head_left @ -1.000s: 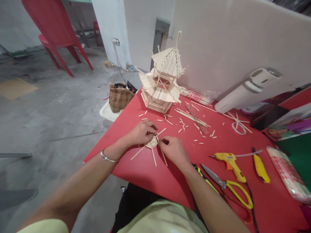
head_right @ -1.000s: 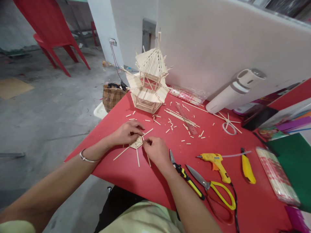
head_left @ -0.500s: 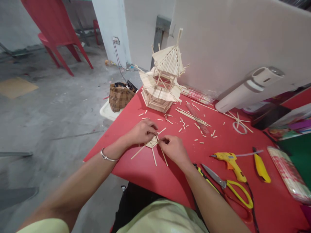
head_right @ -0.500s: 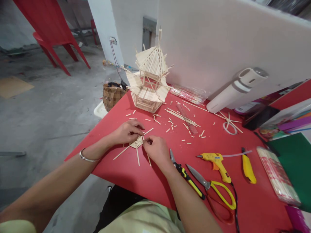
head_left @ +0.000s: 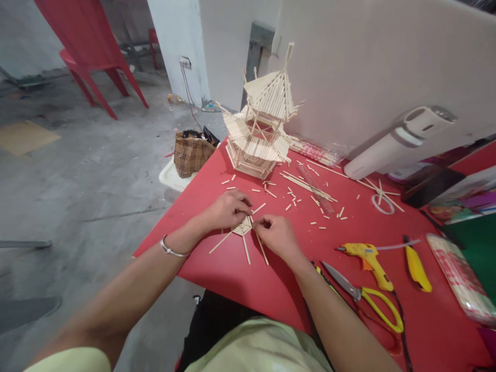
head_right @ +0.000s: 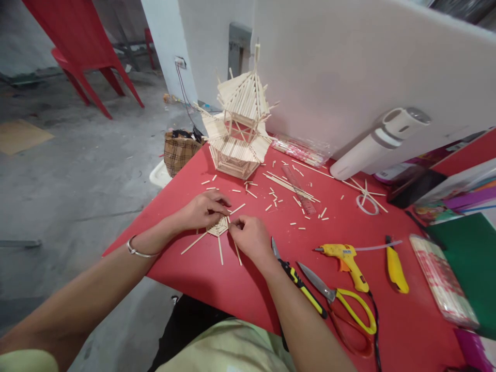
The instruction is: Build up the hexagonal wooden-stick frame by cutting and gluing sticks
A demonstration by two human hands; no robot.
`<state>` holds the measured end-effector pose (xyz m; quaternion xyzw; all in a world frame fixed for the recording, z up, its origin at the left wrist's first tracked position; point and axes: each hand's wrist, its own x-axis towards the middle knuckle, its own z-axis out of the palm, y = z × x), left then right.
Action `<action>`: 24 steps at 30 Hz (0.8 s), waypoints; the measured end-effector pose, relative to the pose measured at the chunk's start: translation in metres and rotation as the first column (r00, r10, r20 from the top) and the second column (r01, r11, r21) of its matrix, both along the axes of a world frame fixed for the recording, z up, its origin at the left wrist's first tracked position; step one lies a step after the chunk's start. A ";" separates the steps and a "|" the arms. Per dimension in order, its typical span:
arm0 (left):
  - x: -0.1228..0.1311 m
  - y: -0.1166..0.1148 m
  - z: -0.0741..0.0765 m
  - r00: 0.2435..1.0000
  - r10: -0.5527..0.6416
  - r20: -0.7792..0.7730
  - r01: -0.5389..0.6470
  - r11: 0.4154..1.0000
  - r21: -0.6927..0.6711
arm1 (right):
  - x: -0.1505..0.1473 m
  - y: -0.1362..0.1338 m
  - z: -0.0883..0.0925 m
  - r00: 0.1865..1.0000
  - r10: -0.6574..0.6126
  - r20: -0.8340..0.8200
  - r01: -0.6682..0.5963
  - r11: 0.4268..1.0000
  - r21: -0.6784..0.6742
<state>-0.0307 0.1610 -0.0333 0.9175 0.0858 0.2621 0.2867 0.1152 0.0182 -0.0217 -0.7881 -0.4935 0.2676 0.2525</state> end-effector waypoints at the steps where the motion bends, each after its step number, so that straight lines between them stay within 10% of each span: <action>1: 0.000 0.000 0.000 1.000 -0.001 0.001 0.001 1.000 0.003 | 0.000 0.000 0.000 1.000 0.001 -0.004 -0.001 1.000 0.000; 24: 0.000 0.000 0.001 0.999 -0.011 -0.031 0.011 1.000 0.002 | -0.002 -0.001 0.005 0.999 0.017 -0.045 -0.016 1.000 0.016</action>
